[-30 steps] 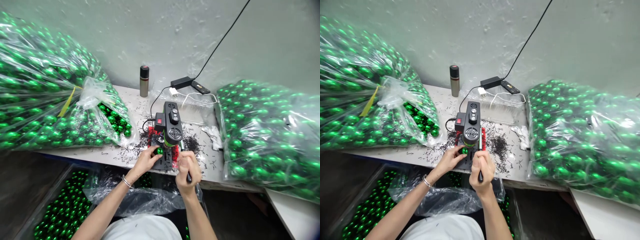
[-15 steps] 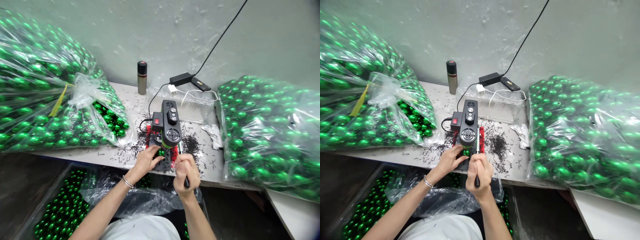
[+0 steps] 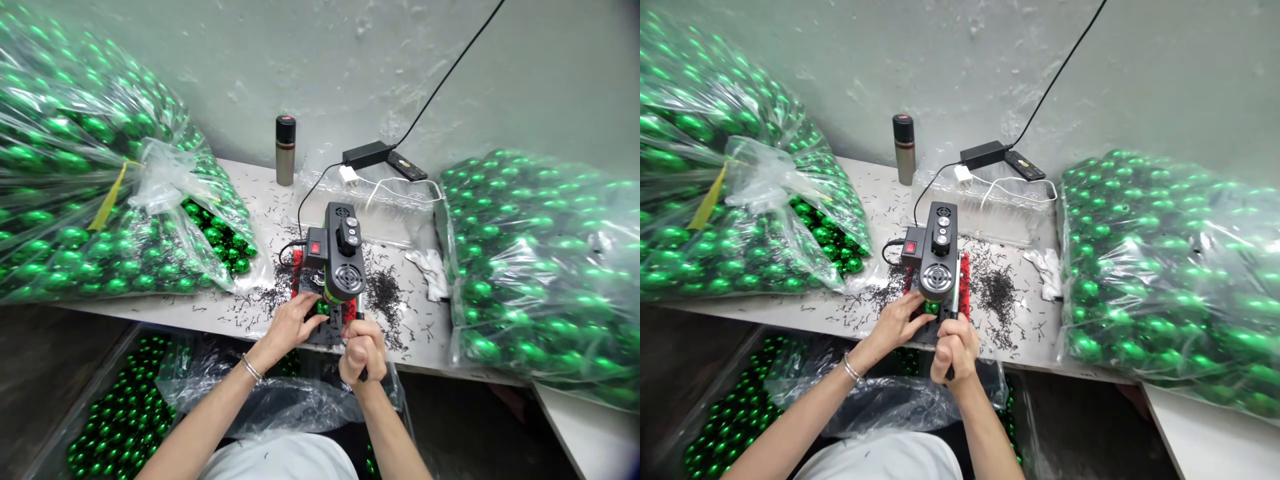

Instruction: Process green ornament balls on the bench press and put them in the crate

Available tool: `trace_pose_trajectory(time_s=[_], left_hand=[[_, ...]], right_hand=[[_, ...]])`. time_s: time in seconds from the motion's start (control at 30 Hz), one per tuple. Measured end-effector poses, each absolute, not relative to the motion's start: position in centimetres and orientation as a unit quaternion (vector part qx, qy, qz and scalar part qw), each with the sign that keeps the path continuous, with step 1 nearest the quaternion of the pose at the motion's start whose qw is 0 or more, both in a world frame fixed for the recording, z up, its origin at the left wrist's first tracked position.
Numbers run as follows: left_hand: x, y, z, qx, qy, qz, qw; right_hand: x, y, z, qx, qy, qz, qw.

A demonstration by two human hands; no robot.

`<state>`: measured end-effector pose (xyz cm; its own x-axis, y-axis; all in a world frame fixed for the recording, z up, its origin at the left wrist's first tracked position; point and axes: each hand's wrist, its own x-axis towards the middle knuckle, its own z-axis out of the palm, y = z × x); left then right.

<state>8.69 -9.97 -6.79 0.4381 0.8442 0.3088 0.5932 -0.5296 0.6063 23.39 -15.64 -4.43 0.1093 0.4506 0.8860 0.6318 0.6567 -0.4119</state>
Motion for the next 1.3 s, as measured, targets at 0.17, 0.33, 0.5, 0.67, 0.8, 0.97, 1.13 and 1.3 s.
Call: trace_pose_trajectory(time_s=[0.17, 0.33, 0.5, 0.67, 0.8, 0.97, 1.13, 1.3], left_hand=[[8.7, -9.9, -7.0, 0.82, 0.433, 0.308, 0.214], [8.7, -9.6, -7.0, 0.822, 0.425, 0.315, 0.211], [8.5, -9.4, -7.0, 0.822, 0.416, 0.319, 0.223], [8.7, -9.0, -7.3, 0.795, 0.429, 0.343, 0.256], [8.1, -10.0, -7.1, 0.739, 0.434, 0.405, 0.318], [4.0, -15.3, -6.9, 0.714, 0.438, 0.429, 0.339], [0.4, -20.7, -10.1, 0.761, 0.463, 0.321, 0.322], [-0.6, -21.7, -14.3, 0.787, 0.513, 0.192, 0.284]], right_hand=[[23.5, -15.3, -5.3, -0.399, -0.665, -0.078, 0.627], [23.8, -14.9, -5.5, -0.386, -0.687, -0.101, 0.608], [23.9, -15.1, -4.0, -0.389, -0.718, -0.108, 0.567], [23.5, -16.0, 0.3, -0.428, -0.693, -0.078, 0.575], [22.9, -16.2, 3.7, -0.475, -0.639, -0.013, 0.604], [22.6, -16.2, 3.9, -0.468, -0.631, 0.001, 0.619], [22.4, -16.2, 2.3, -0.461, -0.616, -0.003, 0.638], [22.4, -16.0, 2.2, -0.464, -0.608, -0.016, 0.644]])
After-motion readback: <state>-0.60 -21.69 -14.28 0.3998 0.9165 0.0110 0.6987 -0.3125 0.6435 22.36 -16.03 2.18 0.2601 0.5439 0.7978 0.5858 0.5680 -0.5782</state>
